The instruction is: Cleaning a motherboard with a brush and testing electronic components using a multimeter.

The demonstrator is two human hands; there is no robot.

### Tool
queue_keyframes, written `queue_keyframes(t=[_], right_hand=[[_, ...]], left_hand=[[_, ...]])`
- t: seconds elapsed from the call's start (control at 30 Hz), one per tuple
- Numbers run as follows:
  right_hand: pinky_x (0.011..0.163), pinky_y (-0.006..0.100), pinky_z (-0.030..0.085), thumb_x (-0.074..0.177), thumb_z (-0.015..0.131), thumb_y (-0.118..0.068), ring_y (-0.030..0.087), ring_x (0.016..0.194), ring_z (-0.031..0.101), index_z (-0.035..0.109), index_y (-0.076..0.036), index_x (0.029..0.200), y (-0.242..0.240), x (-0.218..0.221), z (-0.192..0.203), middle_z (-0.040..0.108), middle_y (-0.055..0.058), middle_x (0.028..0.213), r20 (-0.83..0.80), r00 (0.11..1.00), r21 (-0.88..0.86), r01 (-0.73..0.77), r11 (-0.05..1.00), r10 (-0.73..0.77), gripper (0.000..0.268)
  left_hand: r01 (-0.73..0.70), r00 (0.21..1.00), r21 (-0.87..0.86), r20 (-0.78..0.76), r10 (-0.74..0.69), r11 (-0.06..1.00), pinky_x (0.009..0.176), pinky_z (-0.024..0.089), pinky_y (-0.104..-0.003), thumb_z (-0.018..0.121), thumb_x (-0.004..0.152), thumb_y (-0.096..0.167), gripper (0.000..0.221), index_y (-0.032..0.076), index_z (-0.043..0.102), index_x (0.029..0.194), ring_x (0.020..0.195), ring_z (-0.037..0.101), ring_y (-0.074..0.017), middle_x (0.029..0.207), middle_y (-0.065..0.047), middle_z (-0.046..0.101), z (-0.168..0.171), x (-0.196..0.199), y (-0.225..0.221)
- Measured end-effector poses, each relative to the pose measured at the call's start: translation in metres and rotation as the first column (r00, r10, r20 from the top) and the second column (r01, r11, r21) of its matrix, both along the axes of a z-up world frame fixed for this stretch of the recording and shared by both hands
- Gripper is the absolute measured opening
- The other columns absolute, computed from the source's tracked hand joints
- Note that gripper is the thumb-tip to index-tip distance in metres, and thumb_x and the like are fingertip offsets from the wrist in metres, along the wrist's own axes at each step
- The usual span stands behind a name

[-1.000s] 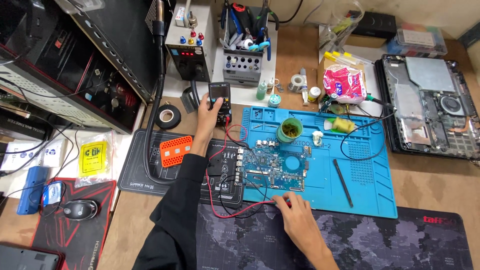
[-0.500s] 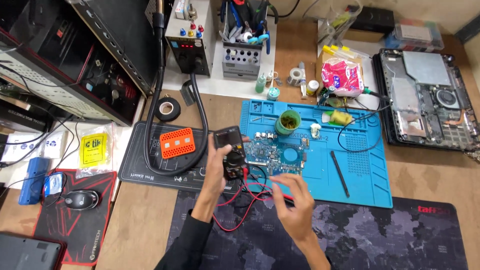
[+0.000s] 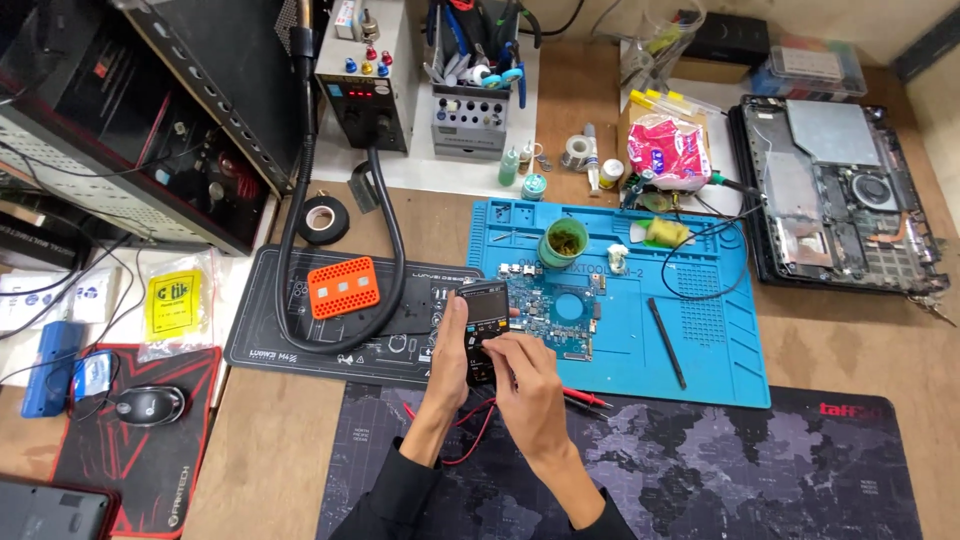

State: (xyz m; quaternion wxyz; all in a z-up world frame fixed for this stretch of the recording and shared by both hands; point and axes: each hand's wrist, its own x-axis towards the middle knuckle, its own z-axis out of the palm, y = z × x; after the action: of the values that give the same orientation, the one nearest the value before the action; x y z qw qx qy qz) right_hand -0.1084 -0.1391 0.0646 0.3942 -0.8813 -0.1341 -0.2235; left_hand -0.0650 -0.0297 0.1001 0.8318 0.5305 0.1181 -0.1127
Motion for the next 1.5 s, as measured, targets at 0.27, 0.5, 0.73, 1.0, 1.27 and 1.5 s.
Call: queue_keyframes(t=[0.27, 0.5, 0.73, 1.0, 1.27, 1.5], right_hand=[[0.086, 0.033, 0.048, 0.094, 0.070, -0.006, 0.018, 0.092, 0.068, 0.071, -0.009, 0.104, 0.002, -0.004, 0.006, 0.070, 0.002, 0.098, -0.074, 0.994, 0.032, 0.085, 0.996, -0.082, 0.010], [0.086, 0.034, 0.049, 0.094, 0.071, -0.009, 0.017, 0.084, 0.067, 0.071, -0.010, 0.102, 0.000, -0.001, 0.013, 0.069, 0.001, 0.092, -0.105, 0.988, 0.069, 0.123, 0.990, -0.116, 0.008], [0.074, 0.030, 0.056, 0.094, 0.070, -0.007, 0.015, 0.075, 0.065, 0.072, -0.007, 0.101, 0.003, 0.000, 0.021, 0.068, 0.004, 0.089, -0.190, 0.975, 0.174, 0.149, 0.973, -0.115, 0.007], [0.076, 0.032, 0.059, 0.093, 0.071, -0.008, 0.020, 0.102, 0.072, 0.073, -0.006, 0.095, 0.007, 0.003, 0.019, 0.072, 0.007, 0.089, -0.257, 0.958, 0.291, 0.204, 0.935, -0.129, 0.004], [0.062, 0.025, 0.048, 0.094, 0.072, -0.018, 0.010, 0.073, 0.062, 0.075, -0.008, 0.097, 0.001, 0.002, 0.026, 0.073, 0.002, 0.081, -0.489, 0.873, 0.517, 0.290, 0.805, -0.001, 0.011], [0.064, 0.028, 0.044, 0.092, 0.078, -0.017, 0.012, 0.069, 0.061, 0.074, -0.009, 0.106, -0.022, 0.006, 0.022, 0.072, 0.006, 0.077, -0.421, 0.905, 0.560, 0.215, 0.800, 0.051, 0.016]], left_hand=[[-0.024, 0.998, 0.010, -0.053, 0.024, 1.000, 0.101, 0.050, -0.035, 0.037, 0.095, 0.053, 0.077, 0.008, 0.028, 0.157, 0.108, 0.067, -0.0218, 0.118, -0.015, 0.072, -0.023, 0.001, -0.007], [0.001, 1.000, -0.043, 0.014, -0.001, 0.999, 0.099, 0.051, -0.037, 0.037, 0.095, 0.052, 0.080, 0.011, 0.018, 0.161, 0.104, 0.069, -0.0248, 0.118, -0.017, 0.071, -0.022, 0.003, -0.010], [0.022, 0.994, -0.038, 0.109, -0.017, 0.999, 0.093, 0.057, -0.035, 0.035, 0.099, 0.051, 0.063, 0.003, 0.056, 0.133, 0.095, 0.072, -0.0246, 0.112, -0.017, 0.074, -0.019, 0.002, -0.011], [-0.037, 0.993, -0.040, 0.109, 0.041, 0.999, 0.101, 0.054, -0.036, 0.035, 0.099, 0.048, 0.063, 0.004, 0.048, 0.143, 0.103, 0.070, -0.0245, 0.118, -0.016, 0.072, -0.016, 0.000, -0.013], [-0.079, 0.996, 0.277, 0.070, 0.062, 0.957, 0.123, 0.021, -0.039, 0.035, 0.097, 0.052, 0.075, 0.015, 0.017, 0.160, 0.156, 0.016, -0.0209, 0.169, -0.005, 0.017, -0.037, -0.010, -0.010], [-0.224, 0.969, 0.311, 0.170, 0.178, 0.924, 0.123, 0.022, -0.046, 0.051, 0.104, 0.045, 0.066, -0.004, 0.047, 0.148, 0.148, 0.032, -0.0378, 0.152, -0.029, 0.044, -0.056, -0.007, 0.001]])
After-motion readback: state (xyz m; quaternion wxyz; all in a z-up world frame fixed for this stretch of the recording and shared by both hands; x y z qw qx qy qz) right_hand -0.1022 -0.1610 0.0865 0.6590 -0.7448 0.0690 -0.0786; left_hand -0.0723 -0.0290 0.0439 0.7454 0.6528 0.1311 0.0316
